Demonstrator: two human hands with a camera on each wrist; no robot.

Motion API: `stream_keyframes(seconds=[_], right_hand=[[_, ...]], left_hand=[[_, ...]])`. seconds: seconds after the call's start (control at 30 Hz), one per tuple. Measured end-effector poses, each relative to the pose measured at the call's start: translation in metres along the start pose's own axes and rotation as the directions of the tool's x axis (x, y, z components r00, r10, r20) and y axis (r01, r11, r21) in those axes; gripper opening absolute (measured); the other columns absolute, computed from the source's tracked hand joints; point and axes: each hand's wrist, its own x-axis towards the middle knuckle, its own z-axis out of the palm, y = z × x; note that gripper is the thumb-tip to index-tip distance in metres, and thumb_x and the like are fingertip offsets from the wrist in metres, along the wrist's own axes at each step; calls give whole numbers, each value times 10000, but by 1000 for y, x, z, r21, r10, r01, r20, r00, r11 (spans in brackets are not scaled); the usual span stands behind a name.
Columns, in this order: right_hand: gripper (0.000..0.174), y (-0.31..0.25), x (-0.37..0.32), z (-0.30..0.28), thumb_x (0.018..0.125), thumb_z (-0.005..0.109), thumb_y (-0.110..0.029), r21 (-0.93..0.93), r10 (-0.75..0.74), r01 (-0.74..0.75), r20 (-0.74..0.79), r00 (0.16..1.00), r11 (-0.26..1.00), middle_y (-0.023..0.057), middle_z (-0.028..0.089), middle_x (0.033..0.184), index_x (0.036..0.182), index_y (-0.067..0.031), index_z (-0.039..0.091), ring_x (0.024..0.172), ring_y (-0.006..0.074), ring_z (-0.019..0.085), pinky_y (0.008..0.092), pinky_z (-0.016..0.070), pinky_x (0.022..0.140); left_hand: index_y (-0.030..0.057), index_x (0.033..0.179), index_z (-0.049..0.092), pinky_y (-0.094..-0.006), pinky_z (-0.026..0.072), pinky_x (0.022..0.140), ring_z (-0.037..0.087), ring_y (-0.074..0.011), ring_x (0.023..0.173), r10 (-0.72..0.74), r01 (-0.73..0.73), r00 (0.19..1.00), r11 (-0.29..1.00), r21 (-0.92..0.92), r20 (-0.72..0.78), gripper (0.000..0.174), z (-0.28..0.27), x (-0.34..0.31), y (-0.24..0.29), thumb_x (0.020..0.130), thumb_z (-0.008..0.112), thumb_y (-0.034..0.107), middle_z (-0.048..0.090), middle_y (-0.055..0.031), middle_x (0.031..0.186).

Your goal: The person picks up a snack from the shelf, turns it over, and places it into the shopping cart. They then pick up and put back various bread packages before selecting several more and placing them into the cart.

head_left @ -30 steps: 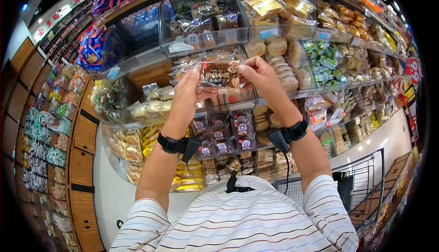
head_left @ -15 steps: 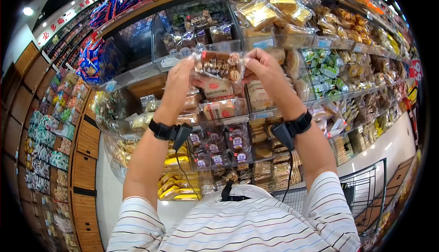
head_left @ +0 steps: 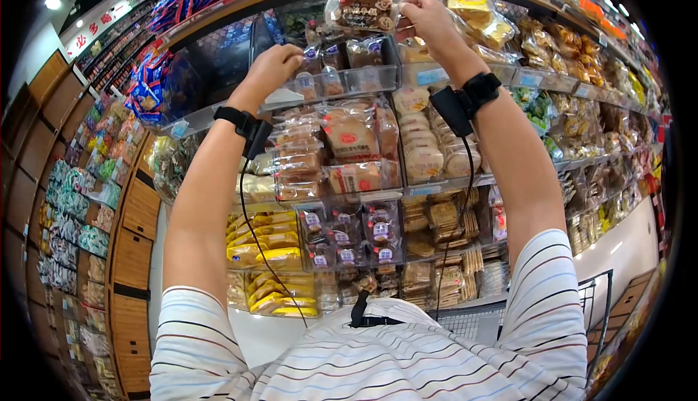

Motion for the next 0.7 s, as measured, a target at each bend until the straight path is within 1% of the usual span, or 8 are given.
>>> stream_keyframes(seconds=[0.03,0.1,0.23,0.33,0.43,0.6,0.63,0.7], right_hand=[[159,2,6,1,966,564,-175,-42,-9,9,3,1000,999,53,618,856,1019,-24,570,766,148,643,321,582,623],[158,8,15,5,965,564,-175,-124,-25,25,7,1000,992,51,608,848,1005,-22,573,752,145,634,317,577,599],[159,20,30,16,959,570,-178,-151,-31,30,-7,999,988,47,600,837,995,-23,580,728,142,621,316,575,586],[157,27,40,22,953,571,-175,-197,-31,28,-13,999,980,45,594,832,1000,-25,582,726,142,618,322,581,606],[157,35,53,28,949,567,-171,-203,-29,26,-14,999,979,45,591,833,999,-24,585,736,146,621,332,587,621],[159,55,65,41,947,564,-166,-241,-30,24,-21,999,970,51,601,858,982,-14,592,742,160,629,340,591,627],[169,58,64,44,944,557,-161,-278,-34,18,-52,998,960,80,626,868,973,1,595,756,181,647,345,592,627],[153,74,69,46,888,560,-136,-360,-181,126,-122,976,924,156,662,852,923,6,607,763,274,664,389,563,688]], left_hand=[[20,1148,672,-391,481,929,629,-349,1063,-26,26,1000,1000,9,16,300,2,-1,0,948,600,232,671,-200,1105],[22,1142,674,-399,480,924,625,-351,1049,-43,45,998,997,56,-39,299,8,0,-9,945,600,233,672,-194,1074],[25,1128,672,-415,477,909,615,-361,1016,-48,61,988,995,82,-144,292,24,2,-25,934,595,230,665,-193,1029],[53,1067,682,-434,484,890,614,-388,1018,-95,84,970,995,-57,-222,280,32,-2,-27,927,586,275,653,-179,1066],[61,1046,680,-433,489,876,618,-381,1008,-163,150,953,986,-71,-256,269,33,-5,-21,920,587,280,656,-176,1051],[60,1056,678,-423,491,858,628,-364,977,-170,148,941,984,-96,-294,274,35,-9,-16,918,594,282,656,-174,1018],[47,1064,673,-413,491,846,631,-353,954,-167,145,940,985,-92,-297,276,35,-9,-16,921,598,271,654,-175,1000],[25,1077,667,-385,493,827,636,-307,919,-183,145,945,977,-154,-273,289,31,-6,-19,930,605,266,659,-159,975]])
